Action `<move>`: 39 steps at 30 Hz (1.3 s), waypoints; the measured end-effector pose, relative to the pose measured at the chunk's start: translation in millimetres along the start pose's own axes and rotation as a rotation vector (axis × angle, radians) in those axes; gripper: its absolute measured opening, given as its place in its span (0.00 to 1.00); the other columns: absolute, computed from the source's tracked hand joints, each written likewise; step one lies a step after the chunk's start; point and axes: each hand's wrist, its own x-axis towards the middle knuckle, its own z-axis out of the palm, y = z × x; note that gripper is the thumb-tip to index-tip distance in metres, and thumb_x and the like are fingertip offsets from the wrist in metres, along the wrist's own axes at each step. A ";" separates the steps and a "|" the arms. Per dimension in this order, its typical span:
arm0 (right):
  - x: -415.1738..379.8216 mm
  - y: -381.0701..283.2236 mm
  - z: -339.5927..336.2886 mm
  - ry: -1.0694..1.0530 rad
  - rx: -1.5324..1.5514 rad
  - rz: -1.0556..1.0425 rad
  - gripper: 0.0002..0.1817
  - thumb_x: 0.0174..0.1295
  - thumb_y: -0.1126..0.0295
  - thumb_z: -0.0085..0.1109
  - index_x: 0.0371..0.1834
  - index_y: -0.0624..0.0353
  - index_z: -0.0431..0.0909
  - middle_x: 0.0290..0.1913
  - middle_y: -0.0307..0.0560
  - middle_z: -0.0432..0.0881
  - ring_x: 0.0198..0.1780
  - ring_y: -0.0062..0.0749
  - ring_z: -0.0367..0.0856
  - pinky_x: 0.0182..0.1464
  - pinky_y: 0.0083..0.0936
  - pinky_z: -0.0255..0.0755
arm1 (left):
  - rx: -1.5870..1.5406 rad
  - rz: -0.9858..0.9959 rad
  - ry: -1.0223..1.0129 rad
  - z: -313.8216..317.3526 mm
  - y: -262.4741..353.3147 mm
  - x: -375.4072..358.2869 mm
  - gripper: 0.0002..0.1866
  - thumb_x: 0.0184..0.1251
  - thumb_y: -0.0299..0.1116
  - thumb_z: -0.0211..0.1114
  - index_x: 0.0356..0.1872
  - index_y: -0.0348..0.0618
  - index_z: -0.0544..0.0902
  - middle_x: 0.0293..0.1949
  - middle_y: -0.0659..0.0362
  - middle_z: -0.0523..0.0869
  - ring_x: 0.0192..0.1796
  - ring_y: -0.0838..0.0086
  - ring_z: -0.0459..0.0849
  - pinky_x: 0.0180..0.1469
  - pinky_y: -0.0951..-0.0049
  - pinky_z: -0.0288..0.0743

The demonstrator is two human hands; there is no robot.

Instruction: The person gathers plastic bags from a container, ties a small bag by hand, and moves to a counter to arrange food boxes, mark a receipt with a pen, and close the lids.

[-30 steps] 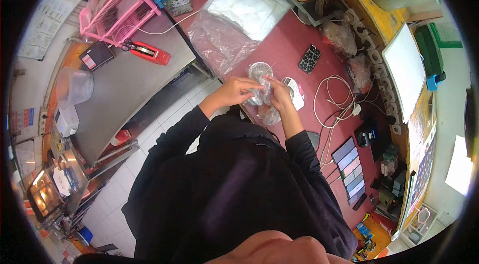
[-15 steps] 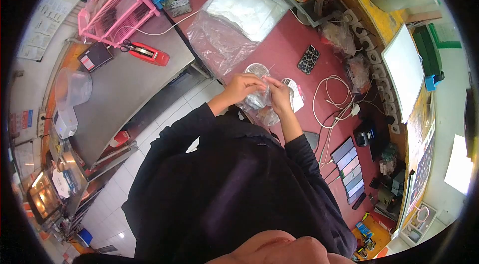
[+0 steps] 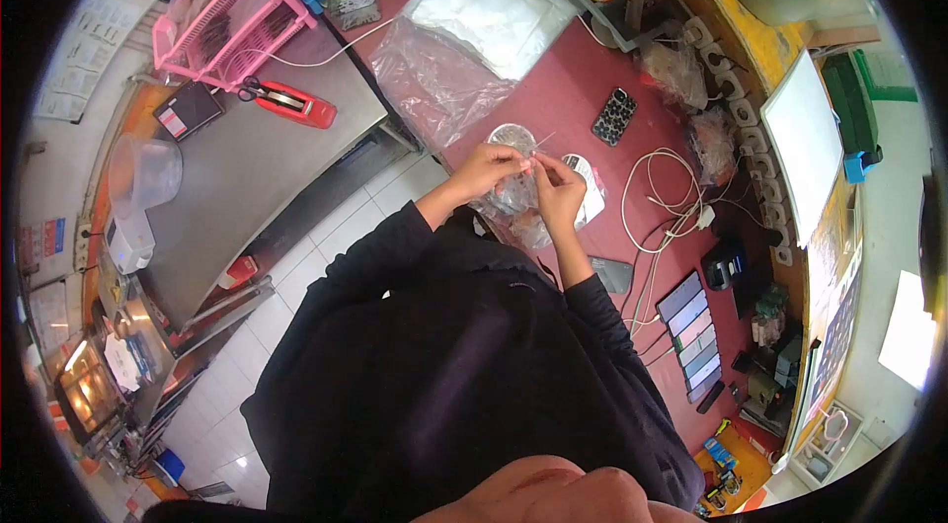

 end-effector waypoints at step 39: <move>8.5 -15.2 -20.7 -0.216 0.256 0.282 0.09 0.64 0.71 0.61 0.39 0.69 0.83 0.36 0.45 0.86 0.37 0.26 0.84 0.43 0.20 0.77 | 0.300 0.419 0.248 13.1 13.2 -6.4 0.06 0.59 0.28 0.69 0.36 0.40 0.86 0.35 0.60 0.87 0.35 0.77 0.84 0.35 0.76 0.78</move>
